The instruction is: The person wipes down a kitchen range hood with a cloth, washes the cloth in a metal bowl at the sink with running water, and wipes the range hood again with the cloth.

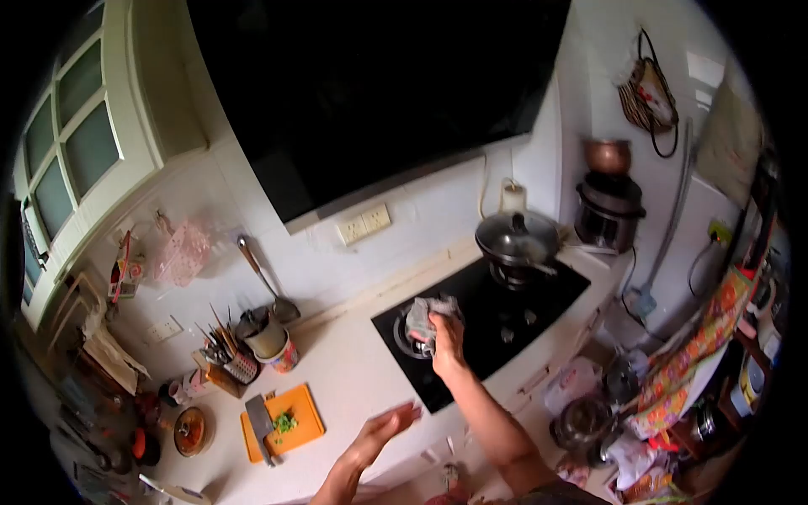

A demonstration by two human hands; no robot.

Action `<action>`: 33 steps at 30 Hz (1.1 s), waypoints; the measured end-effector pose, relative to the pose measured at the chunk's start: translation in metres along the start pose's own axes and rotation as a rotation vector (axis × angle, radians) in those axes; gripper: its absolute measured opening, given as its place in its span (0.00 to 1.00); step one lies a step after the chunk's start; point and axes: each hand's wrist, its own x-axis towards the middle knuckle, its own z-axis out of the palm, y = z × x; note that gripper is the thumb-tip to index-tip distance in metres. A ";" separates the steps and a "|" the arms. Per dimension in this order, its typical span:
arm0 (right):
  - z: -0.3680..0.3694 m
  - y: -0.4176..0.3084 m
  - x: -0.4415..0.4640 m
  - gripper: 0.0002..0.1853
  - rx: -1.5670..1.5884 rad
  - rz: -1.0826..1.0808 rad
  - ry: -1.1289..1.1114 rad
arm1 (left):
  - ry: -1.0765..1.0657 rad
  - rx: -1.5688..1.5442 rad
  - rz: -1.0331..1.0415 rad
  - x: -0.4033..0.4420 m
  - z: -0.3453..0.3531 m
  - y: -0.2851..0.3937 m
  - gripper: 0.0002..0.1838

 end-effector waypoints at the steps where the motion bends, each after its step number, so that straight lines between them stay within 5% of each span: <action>1: 0.015 -0.018 0.023 0.16 -0.147 -0.115 -0.099 | 0.066 0.086 -0.067 -0.008 -0.012 0.001 0.33; 4: 0.090 -0.082 0.084 0.16 -0.299 -0.357 -0.255 | 0.511 0.011 -0.063 -0.018 -0.063 -0.036 0.23; 7: 0.176 -0.154 0.140 0.21 -0.483 -1.059 -0.551 | 0.848 -0.129 0.119 -0.022 -0.119 -0.092 0.15; 11: 0.289 -0.240 0.158 0.30 -0.772 -1.760 -0.596 | 0.969 -0.118 0.001 -0.026 -0.133 -0.097 0.19; 13: 0.332 -0.262 0.169 0.32 -1.062 -2.215 -0.422 | 0.995 -0.182 -0.003 -0.019 -0.135 -0.107 0.19; 16: 0.364 -0.267 0.200 0.29 -1.260 -2.448 -0.341 | 1.001 -0.192 0.002 -0.005 -0.117 -0.093 0.21; 19: 0.339 -0.230 0.222 0.27 -1.505 -2.333 -0.444 | 1.031 -0.200 0.000 0.003 -0.096 -0.080 0.22; 22: 0.279 -0.137 0.291 0.31 -1.470 -2.097 -1.208 | 1.096 -0.200 0.010 0.014 -0.082 -0.086 0.24; 24: 0.242 -0.083 0.321 0.24 -1.542 -2.134 -1.317 | 1.142 -0.221 0.020 0.020 -0.074 -0.084 0.24; 28: 0.251 -0.086 0.329 0.16 -1.303 -2.387 -1.464 | 1.195 -0.249 0.082 0.025 -0.061 -0.082 0.23; 29: 0.259 -0.105 0.317 0.15 -1.508 -2.358 -1.514 | 1.199 -0.230 0.114 0.027 -0.056 -0.080 0.22; 30: 0.270 -0.126 0.309 0.14 -1.735 -2.083 -1.574 | 1.199 -0.240 0.097 0.028 -0.058 -0.085 0.22; 31: 0.281 -0.146 0.306 0.12 -1.567 -2.048 -1.430 | 1.196 -0.233 0.099 0.029 -0.057 -0.084 0.21; 32: 0.297 -0.160 0.317 0.11 -1.341 -2.224 -1.212 | 1.207 -0.237 0.088 0.032 -0.060 -0.089 0.21; 33: 0.312 -0.198 0.295 0.16 -1.466 -2.435 -0.970 | 1.218 -0.241 0.078 0.034 -0.063 -0.095 0.22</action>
